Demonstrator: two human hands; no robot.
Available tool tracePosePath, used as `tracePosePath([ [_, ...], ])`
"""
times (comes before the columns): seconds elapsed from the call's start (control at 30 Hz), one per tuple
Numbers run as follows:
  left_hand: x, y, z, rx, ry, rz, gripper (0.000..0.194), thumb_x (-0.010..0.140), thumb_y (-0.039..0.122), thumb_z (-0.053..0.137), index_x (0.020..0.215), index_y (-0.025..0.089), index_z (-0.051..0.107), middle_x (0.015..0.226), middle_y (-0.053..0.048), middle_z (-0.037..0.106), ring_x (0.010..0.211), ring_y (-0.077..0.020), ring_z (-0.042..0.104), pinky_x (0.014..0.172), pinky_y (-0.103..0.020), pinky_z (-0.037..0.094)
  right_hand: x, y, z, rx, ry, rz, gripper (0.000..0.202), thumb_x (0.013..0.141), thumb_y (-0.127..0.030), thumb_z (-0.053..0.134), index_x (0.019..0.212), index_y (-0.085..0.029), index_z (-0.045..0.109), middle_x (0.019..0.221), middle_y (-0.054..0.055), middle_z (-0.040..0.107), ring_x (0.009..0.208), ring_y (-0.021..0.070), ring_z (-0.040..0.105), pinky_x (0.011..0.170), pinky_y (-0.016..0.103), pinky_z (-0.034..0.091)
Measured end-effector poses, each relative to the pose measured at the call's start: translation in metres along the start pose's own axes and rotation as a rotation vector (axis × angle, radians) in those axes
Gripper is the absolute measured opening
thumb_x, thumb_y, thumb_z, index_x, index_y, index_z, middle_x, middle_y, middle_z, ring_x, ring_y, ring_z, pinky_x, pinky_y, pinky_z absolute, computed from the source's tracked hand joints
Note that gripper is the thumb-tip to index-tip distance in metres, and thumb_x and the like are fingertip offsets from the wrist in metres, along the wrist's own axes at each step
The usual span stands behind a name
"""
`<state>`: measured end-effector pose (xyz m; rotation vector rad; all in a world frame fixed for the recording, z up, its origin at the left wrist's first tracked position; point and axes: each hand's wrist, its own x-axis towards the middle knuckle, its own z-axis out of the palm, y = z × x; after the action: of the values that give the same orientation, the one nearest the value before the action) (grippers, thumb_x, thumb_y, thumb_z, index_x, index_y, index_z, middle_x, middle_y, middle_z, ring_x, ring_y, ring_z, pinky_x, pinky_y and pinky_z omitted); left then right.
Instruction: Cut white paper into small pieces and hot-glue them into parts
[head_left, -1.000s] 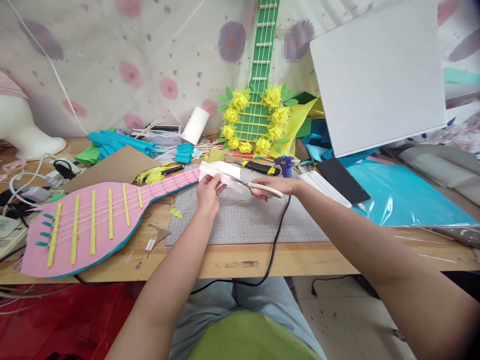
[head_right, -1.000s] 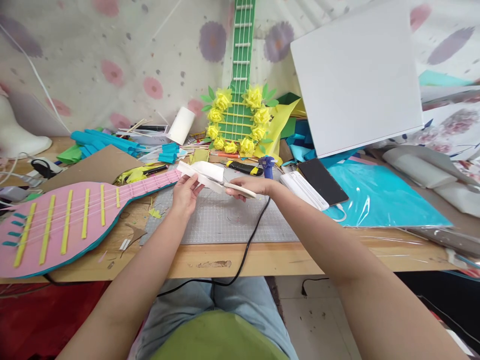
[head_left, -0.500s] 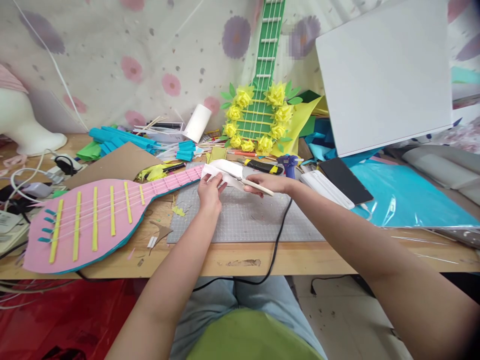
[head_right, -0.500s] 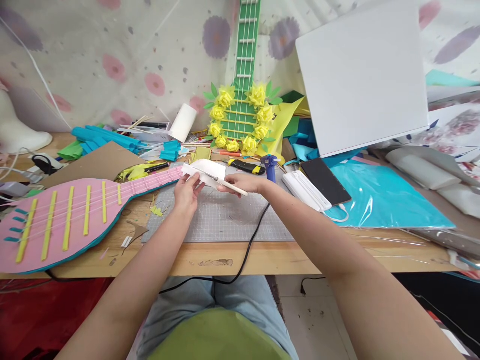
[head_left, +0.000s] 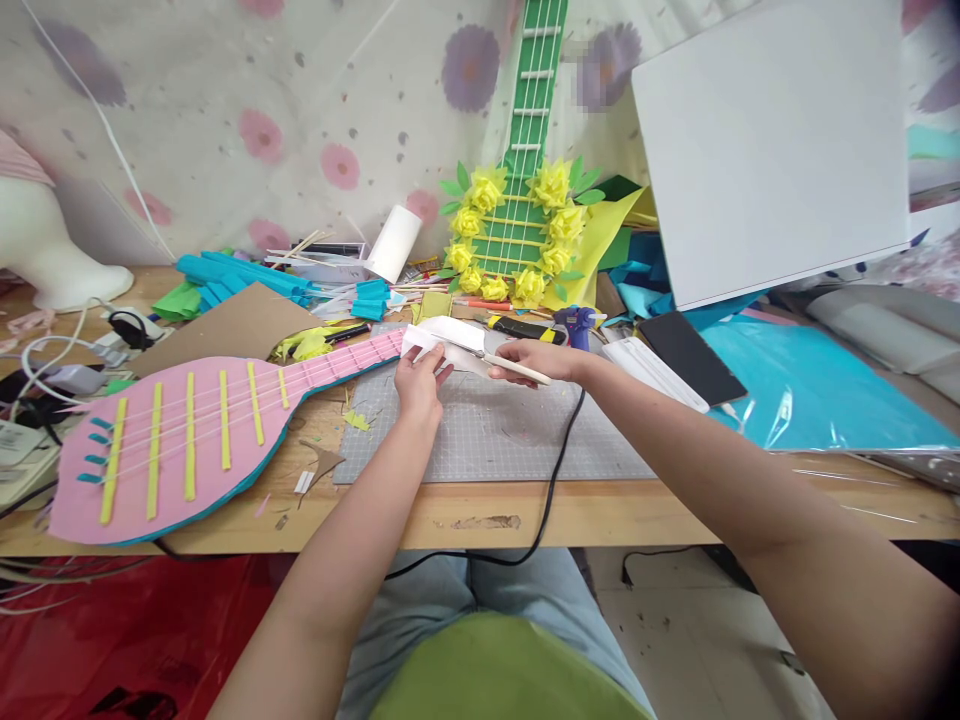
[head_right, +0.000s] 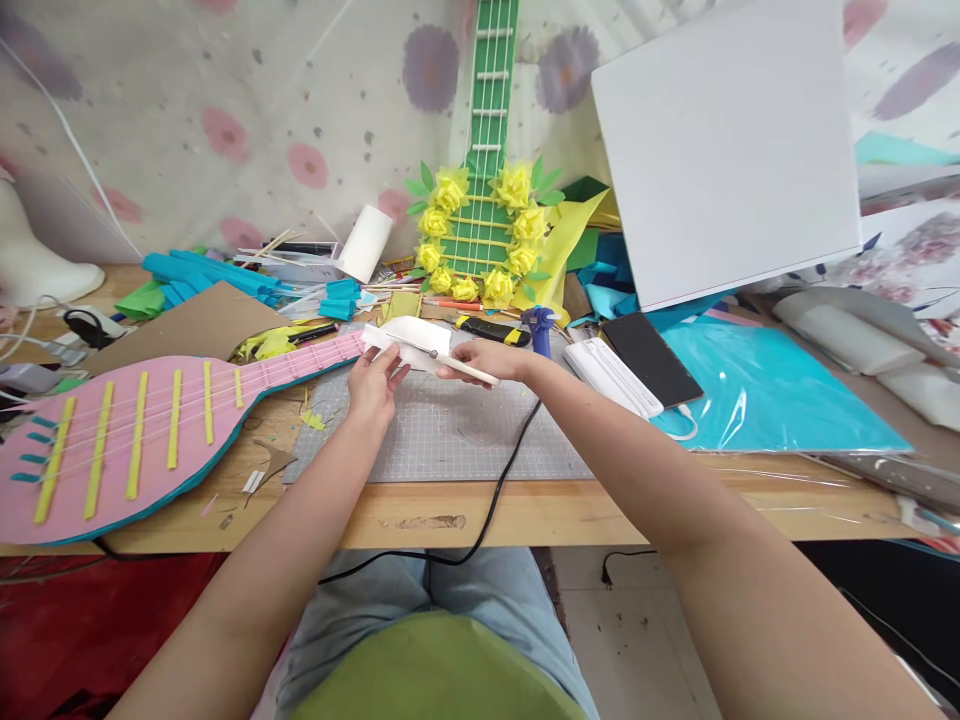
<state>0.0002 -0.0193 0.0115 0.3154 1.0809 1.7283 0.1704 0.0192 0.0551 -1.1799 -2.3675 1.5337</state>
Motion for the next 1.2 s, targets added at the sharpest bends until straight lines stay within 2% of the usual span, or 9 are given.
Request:
tracePosePath([
  [0.47, 0.0022, -0.0018, -0.0013, -0.005, -0.008, -0.029, 0.028, 0.061, 0.011, 0.068, 0.084, 0.017, 0.054, 0.078, -0.001, 0.061, 0.068, -0.0104, 0.059, 0.07, -0.028, 0.048, 0.0012, 0.0032, -0.0003, -0.058, 0.035, 0.006, 0.044, 0.064, -0.057, 0.06, 0.064, -0.018, 0.04, 0.05, -0.005, 0.042, 0.04, 0.0052, 0.039, 0.039, 0.02, 0.028],
  [0.73, -0.0026, 0.0, -0.0006, 0.008, -0.065, -0.026, 0.022, 0.058, 0.014, 0.07, 0.07, 0.015, 0.051, 0.07, 0.001, 0.059, 0.065, -0.0093, 0.057, 0.071, -0.03, 0.049, -0.0001, 0.0029, -0.0043, -0.228, 0.064, -0.059, 0.045, 0.068, -0.06, 0.055, 0.066, -0.017, 0.042, 0.053, -0.004, 0.042, 0.045, 0.0059, 0.039, 0.042, 0.02, 0.027],
  [0.93, -0.0047, -0.0022, 0.0003, 0.01, -0.115, -0.037, 0.026, 0.056, 0.016, 0.071, 0.068, 0.015, 0.048, 0.072, 0.001, 0.059, 0.067, -0.0107, 0.059, 0.074, -0.033, 0.048, 0.0051, 0.0072, -0.0028, -0.201, 0.028, -0.072, 0.044, 0.07, -0.059, 0.053, 0.069, -0.017, 0.041, 0.058, -0.003, 0.043, 0.049, 0.0076, 0.043, 0.044, 0.021, 0.033],
  [1.07, -0.0038, -0.0013, 0.0002, -0.007, -0.111, -0.064, 0.025, 0.056, 0.016, 0.071, 0.07, 0.016, 0.05, 0.071, 0.001, 0.06, 0.065, -0.0095, 0.059, 0.073, -0.03, 0.048, 0.0036, 0.0074, -0.0036, -0.158, -0.005, -0.095, 0.041, 0.072, -0.056, 0.053, 0.068, -0.017, 0.041, 0.065, -0.001, 0.044, 0.056, 0.0089, 0.045, 0.05, 0.023, 0.038],
  [1.2, -0.0025, -0.0017, 0.0, -0.004, -0.13, -0.092, 0.024, 0.056, 0.014, 0.071, 0.071, 0.016, 0.052, 0.071, 0.001, 0.061, 0.063, -0.0088, 0.058, 0.07, -0.028, 0.049, -0.0008, 0.0056, -0.0066, -0.151, -0.05, -0.092, 0.039, 0.074, -0.054, 0.052, 0.069, -0.017, 0.043, 0.065, 0.0, 0.044, 0.06, 0.0098, 0.045, 0.054, 0.023, 0.039],
])
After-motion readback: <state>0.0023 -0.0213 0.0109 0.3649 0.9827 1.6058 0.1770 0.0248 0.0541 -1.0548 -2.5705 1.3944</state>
